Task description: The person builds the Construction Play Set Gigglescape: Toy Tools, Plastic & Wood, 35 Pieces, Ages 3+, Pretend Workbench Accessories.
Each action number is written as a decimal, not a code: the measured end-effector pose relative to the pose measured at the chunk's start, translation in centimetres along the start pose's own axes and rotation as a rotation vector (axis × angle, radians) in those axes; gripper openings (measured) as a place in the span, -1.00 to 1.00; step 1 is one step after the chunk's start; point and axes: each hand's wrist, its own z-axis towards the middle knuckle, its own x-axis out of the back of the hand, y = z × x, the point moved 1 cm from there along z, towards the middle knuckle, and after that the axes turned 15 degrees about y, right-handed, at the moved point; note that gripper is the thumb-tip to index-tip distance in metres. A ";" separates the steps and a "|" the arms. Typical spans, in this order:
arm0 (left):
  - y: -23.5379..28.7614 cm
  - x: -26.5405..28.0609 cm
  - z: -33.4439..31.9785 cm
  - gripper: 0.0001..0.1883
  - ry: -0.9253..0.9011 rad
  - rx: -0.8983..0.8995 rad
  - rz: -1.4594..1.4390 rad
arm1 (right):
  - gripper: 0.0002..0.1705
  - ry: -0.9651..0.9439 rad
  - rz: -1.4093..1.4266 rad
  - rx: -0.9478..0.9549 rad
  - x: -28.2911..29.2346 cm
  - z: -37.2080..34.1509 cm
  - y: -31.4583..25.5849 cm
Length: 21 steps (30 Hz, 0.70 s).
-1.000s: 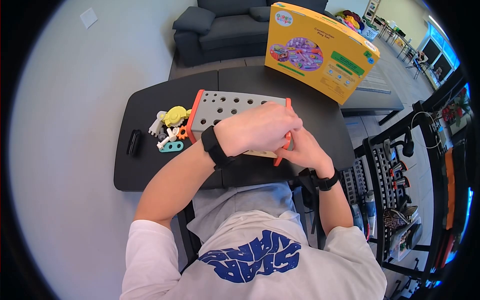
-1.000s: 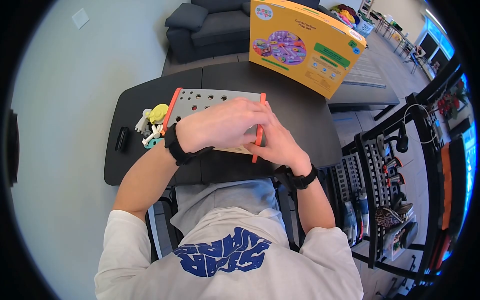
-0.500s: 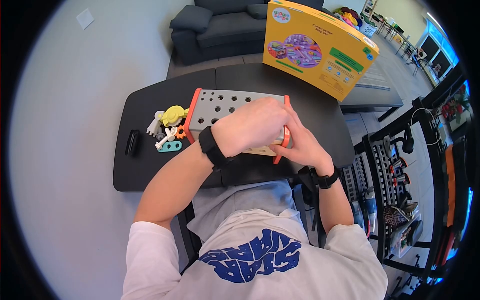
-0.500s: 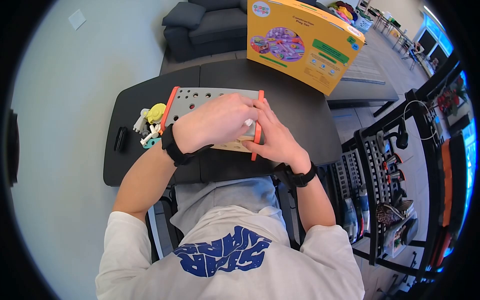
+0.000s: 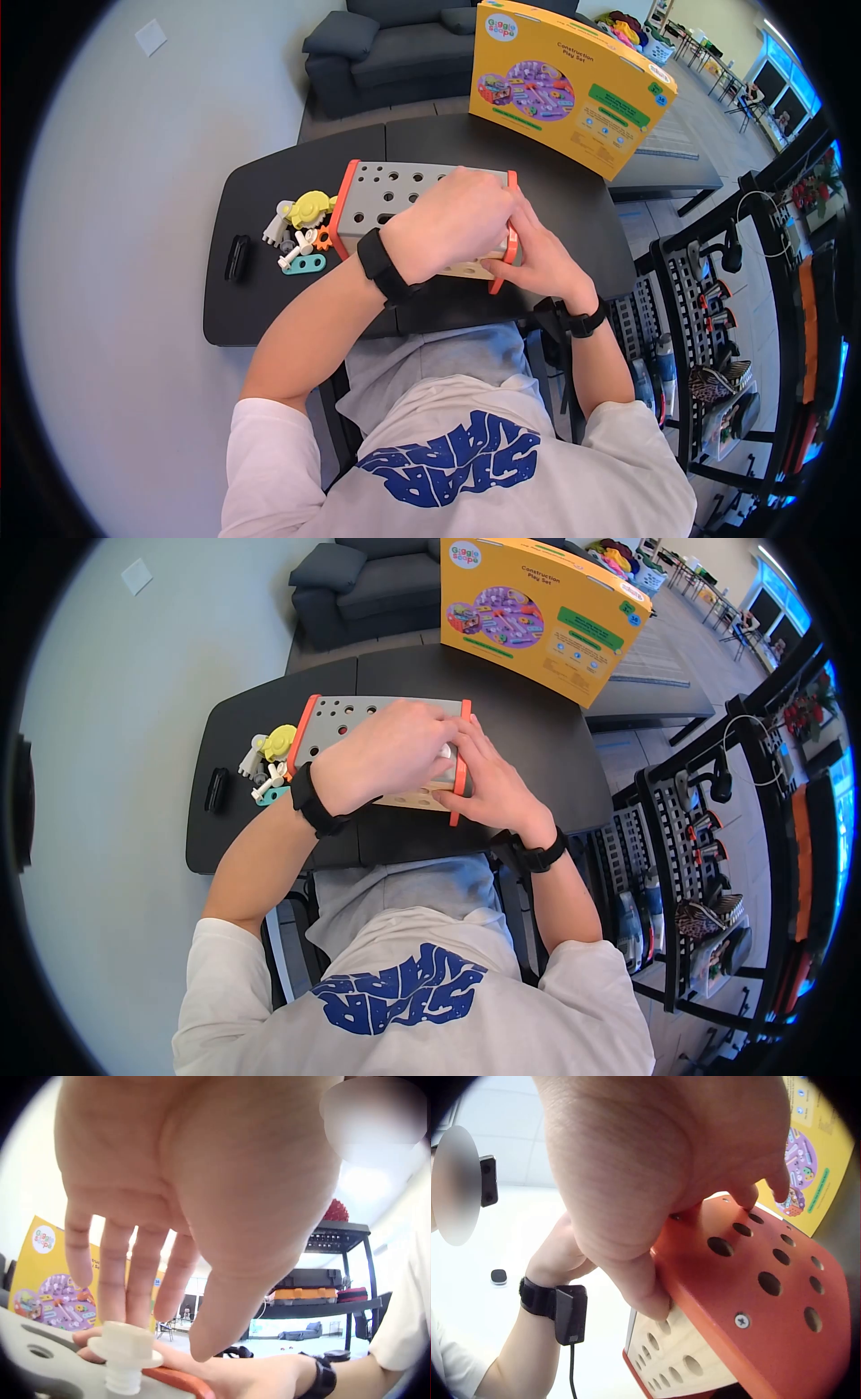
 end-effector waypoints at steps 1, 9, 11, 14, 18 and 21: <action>0.0 0.1 0.0 -0.79 0.000 0.000 0.000 | -0.05 -0.002 0.003 0.013 0.1 0.1 -0.2; 0.2 1.0 0.0 -0.76 -0.079 -0.070 -0.181 | -0.06 0.008 -0.035 0.072 -0.1 -0.2 0.5; 0.5 1.6 0.2 -0.75 -0.135 -0.052 -0.184 | -0.06 -0.008 0.029 0.014 0.0 -0.1 0.3; -0.2 0.8 0.0 -0.77 -0.122 -0.123 -0.281 | -0.06 -0.016 -0.002 0.042 -0.1 0.0 0.6; -0.1 0.3 0.0 -0.83 0.135 -0.140 -0.214 | -0.05 -0.044 -0.048 0.007 -0.2 -0.1 0.8; -0.1 0.4 0.0 -0.82 -0.003 0.010 -0.071 | -0.04 0.005 -0.037 0.045 -0.2 -0.1 0.6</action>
